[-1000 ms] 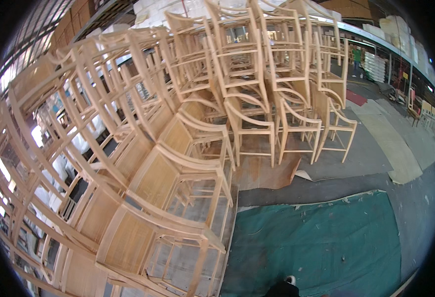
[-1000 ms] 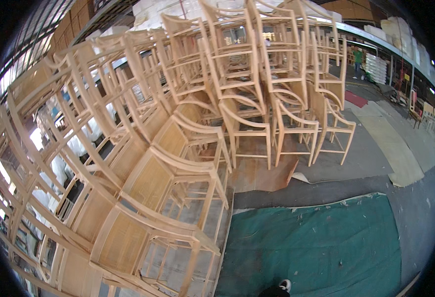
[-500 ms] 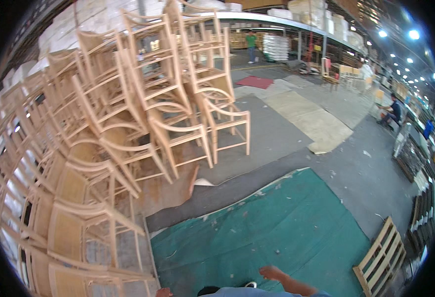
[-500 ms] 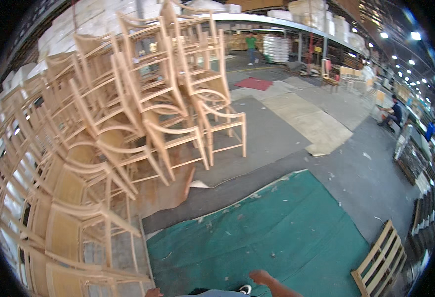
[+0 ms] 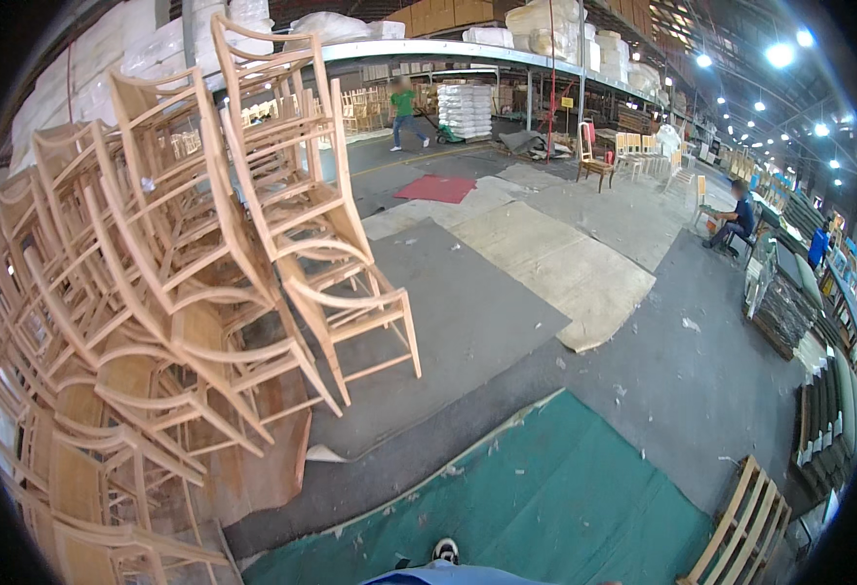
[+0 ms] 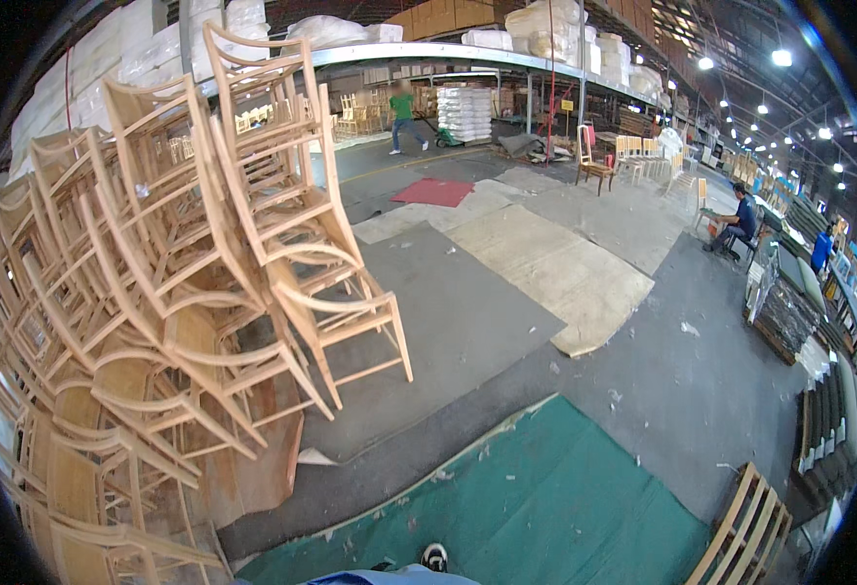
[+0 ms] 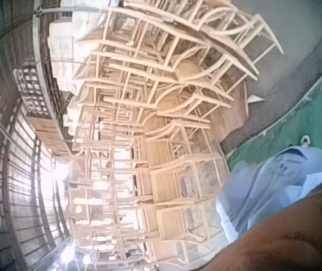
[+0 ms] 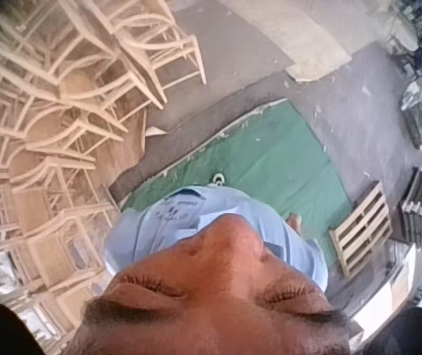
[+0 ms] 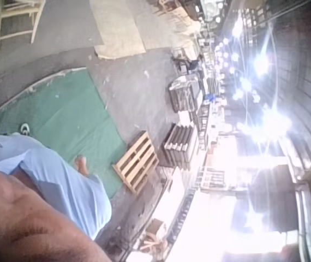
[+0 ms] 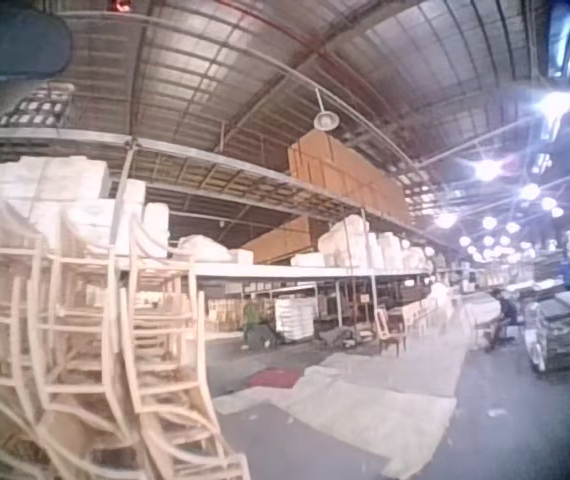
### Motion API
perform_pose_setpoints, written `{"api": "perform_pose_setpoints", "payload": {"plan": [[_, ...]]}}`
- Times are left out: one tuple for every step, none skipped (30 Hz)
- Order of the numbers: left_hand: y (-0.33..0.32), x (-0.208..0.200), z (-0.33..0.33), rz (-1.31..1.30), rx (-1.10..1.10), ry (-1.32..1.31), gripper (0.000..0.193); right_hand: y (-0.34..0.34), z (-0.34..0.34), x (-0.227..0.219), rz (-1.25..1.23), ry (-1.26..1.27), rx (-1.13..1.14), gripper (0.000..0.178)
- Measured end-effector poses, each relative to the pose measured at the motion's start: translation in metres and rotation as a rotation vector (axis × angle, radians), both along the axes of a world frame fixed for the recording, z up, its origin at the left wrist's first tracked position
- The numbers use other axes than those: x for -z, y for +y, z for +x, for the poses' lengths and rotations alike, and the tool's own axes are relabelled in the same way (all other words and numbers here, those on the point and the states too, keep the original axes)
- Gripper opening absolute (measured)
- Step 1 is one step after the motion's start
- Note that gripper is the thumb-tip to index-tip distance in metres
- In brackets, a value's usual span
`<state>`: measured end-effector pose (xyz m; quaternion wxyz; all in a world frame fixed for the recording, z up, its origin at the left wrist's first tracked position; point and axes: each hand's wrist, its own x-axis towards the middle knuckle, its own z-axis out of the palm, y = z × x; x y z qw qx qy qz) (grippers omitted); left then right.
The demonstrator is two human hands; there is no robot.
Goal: The person assembles a wooden chair by inserting wooden dowels into the frame and securing them with a hammer. The person uses a utility knife to trim the woven seat material and a hammer to drive the dowels into place.
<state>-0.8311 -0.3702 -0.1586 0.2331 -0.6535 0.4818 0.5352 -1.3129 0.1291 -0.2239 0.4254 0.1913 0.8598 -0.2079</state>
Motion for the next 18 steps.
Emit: {"api": "perform_pose_setpoints", "payload": {"plan": [[-0.035,0.000,-0.038,-0.044,0.103,-0.016,0.046,-0.016,-0.008,-0.004,-0.042,-0.024,0.098,0.034],[-0.073,0.003,-0.083,-0.107,0.247,-0.016,0.048,-0.040,-0.013,-0.003,-0.086,-0.063,0.156,0.034],[-0.111,0.004,-0.138,-0.207,0.447,0.052,0.049,-0.062,-0.022,-0.007,-0.115,-0.062,0.182,0.033],[-0.147,0.009,-0.191,-0.311,0.557,0.147,0.051,-0.091,-0.042,-0.008,-0.139,-0.074,0.169,0.032],[-0.184,0.009,-0.249,-0.433,0.599,0.293,0.053,-0.119,-0.064,-0.009,-0.171,-0.075,0.160,0.031],[-0.211,0.006,-0.309,-0.447,0.420,0.256,0.045,-0.148,-0.085,-0.006,-0.197,-0.081,0.149,0.031],[-0.243,0.001,-0.365,-0.368,0.253,0.430,0.026,-0.175,-0.109,-0.003,-0.208,-0.085,0.141,0.030],[-0.267,-0.006,-0.421,-0.440,0.192,0.524,0.030,-0.201,-0.134,0.001,-0.225,-0.097,0.138,0.029],[-0.286,-0.012,-0.472,-0.502,0.127,0.617,0.035,-0.224,-0.159,0.005,-0.227,-0.106,0.136,0.028],[-0.304,-0.017,-0.516,-0.505,0.130,0.650,0.035,-0.247,-0.189,0.009,-0.228,-0.109,0.125,0.028],[-0.316,-0.021,-0.557,-0.496,0.134,0.685,0.036,-0.267,-0.222,0.011,-0.223,-0.104,0.133,0.027],[-0.325,-0.028,-0.601,-0.499,0.142,0.728,0.037,-0.286,-0.256,0.013,-0.219,-0.103,0.142,0.026],[-0.335,-0.034,-0.635,-0.462,0.179,0.732,0.037,-0.306,-0.293,0.016,-0.218,-0.094,0.148,0.025],[-0.345,-0.037,-0.660,-0.424,0.217,0.723,0.038,-0.326,-0.336,0.015,-0.205,-0.074,0.143,0.025],[-0.353,-0.035,-0.678,-0.366,0.249,0.704,0.039,-0.341,-0.378,0.012,-0.184,-0.060,0.134,0.024],[-0.366,-0.034,-0.694,-0.329,0.218,0.748,0.039,-0.364,-0.424,0.011,-0.170,-0.036,0.117,0.023],[-0.371,-0.030,-0.715,-0.267,0.187,0.821,0.040,-0.376,-0.476,-0.001,-0.129,0.040,0.099,0.023],[-0.386,-0.025,-0.729,-0.238,0.126,0.869,0.041,-0.414,-0.537,-0.008,-0.107,0.093,0.047,0.022]]}}
